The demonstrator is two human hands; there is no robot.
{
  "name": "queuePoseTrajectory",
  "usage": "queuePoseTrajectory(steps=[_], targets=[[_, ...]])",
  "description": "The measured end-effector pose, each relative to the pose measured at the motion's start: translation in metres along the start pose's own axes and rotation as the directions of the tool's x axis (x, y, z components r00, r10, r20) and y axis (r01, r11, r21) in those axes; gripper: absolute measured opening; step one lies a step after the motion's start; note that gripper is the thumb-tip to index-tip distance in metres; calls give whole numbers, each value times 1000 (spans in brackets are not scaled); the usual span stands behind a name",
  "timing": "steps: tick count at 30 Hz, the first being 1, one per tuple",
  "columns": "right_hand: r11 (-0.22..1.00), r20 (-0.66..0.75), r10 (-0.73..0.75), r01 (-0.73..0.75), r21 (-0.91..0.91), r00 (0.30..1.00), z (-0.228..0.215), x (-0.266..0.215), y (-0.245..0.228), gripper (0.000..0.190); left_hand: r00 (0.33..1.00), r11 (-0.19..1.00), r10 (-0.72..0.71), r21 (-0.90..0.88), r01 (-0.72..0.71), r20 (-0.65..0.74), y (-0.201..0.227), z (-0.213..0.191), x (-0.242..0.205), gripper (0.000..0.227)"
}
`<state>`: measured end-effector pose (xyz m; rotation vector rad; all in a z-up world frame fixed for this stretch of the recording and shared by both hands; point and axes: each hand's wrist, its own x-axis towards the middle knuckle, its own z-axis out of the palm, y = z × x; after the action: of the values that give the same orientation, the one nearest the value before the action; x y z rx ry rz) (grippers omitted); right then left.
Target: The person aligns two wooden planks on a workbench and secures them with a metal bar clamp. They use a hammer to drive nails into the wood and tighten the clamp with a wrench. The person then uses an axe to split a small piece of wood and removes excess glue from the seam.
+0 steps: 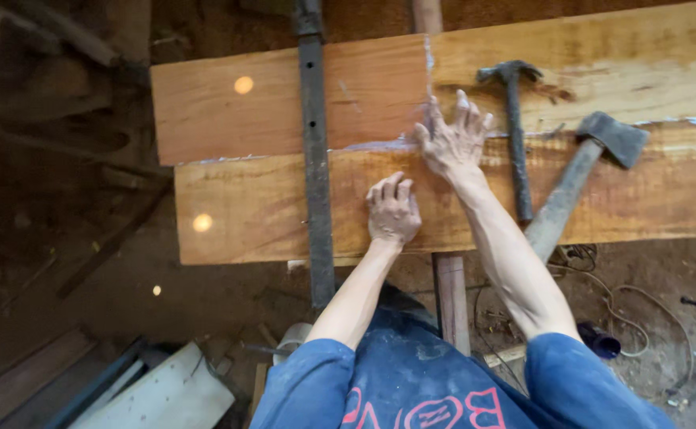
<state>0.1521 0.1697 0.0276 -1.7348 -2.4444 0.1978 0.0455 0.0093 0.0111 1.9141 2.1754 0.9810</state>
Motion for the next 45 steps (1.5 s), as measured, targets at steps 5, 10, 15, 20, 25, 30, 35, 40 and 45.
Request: queuePoseTrajectory(steps=[5,10,15,20,25,30,35,40,45], targets=[[989,31,-150,149,14,988,-2,-62,13,53,1000,1000,-5,-2,5,-17,4,-5,1,34],[995,-69,-90,92,26,994,8,-87,21,63,1000,999,-25,-24,25,-15,1,7,-6,28],[980,-34,-104,108,168,994,30,-90,9,47,999,999,-39,-22,39,9,-8,30,-17,32],[991,-30,12,-8,131,999,29,-93,-8,43,999,994,44,102,-43,-6,-8,21,-22,41],[991,-120,-1,17,131,993,15,-107,-12,48,940,995,-29,-79,59,340,-15,-21,-31,28],[996,-17,-51,52,72,999,-14,-132,15,31,980,962,86,-271,-35,177,-36,-43,-33,22],[871,-285,491,-466,156,823,-67,-186,81,49,977,964,113,-259,-64,179,-36,-37,-34,20],[629,-56,755,-697,344,654,-84,-207,123,86,965,980,132,-177,-92,228,-41,-24,-47,26],[631,68,726,-702,330,684,-89,-186,126,87,957,978,173,-159,-138,234,-48,-11,-48,32]])
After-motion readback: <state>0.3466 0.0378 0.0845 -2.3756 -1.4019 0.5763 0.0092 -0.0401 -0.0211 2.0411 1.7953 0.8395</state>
